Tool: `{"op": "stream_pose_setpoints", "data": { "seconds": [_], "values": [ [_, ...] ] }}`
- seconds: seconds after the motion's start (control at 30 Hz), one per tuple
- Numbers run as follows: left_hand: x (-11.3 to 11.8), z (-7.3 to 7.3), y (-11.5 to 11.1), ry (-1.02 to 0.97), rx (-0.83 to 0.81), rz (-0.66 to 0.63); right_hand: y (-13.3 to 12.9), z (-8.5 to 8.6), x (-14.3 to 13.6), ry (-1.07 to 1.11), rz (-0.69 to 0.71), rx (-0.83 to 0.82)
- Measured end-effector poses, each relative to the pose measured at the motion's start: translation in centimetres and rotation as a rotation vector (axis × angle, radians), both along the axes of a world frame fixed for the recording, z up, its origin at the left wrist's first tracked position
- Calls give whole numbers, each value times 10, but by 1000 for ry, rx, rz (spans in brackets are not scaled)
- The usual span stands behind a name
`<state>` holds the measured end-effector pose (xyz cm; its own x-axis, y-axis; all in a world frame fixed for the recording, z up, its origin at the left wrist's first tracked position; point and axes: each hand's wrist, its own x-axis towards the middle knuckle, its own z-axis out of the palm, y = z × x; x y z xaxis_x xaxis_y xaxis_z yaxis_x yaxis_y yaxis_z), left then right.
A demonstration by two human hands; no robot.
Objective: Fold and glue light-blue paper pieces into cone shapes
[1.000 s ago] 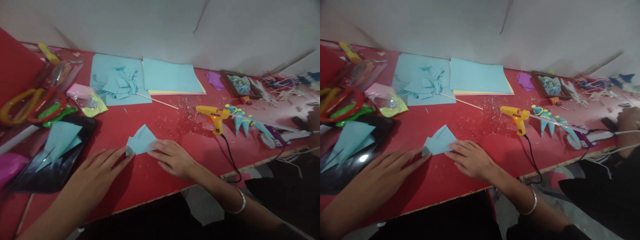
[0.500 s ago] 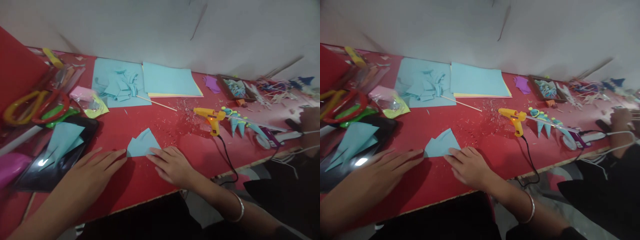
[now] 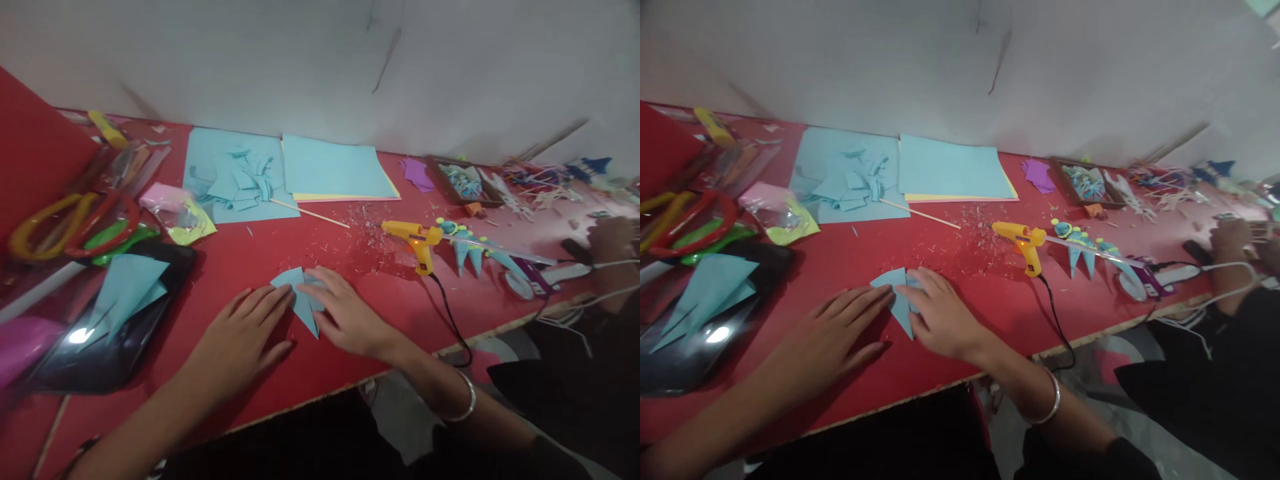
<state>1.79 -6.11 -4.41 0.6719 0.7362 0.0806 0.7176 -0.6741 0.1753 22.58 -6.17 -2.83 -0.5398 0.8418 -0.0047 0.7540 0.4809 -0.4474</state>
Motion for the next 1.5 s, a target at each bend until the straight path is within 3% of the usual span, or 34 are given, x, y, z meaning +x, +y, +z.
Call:
{"op": "stream_pose_setpoints", "data": {
  "seconds": [0.13, 0.33, 0.5, 0.6, 0.7, 0.93, 1.17, 1.3, 1.5],
  "values": [
    [-2, 5, 8, -18, -87, -37, 15, 6, 20, 27, 81, -111],
    [1, -1, 19, -15, -37, -68, 10, 6, 15, 151, 86, -248],
    [2, -3, 24, -62, -35, -72, 10, -1, 12, 128, 48, -86],
    [-2, -5, 26, -77, -30, -108, 11, -1, 13, 42, 132, -1],
    [-8, -7, 30, -80, -8, -164, 13, 0, 13, -3, 226, -37],
    [-17, -12, 33, -59, 202, -246, 16, 2, 11, -50, 210, -40],
    [-28, -22, 33, -118, 24, -181, 19, 2, 10, -66, 232, 49],
    [-35, -30, 33, -87, 61, -168, 20, 2, 7, -94, 237, 126],
    [-33, -13, 26, -19, 144, -200, 19, 4, 4, -127, 252, 193]
  ]
}}
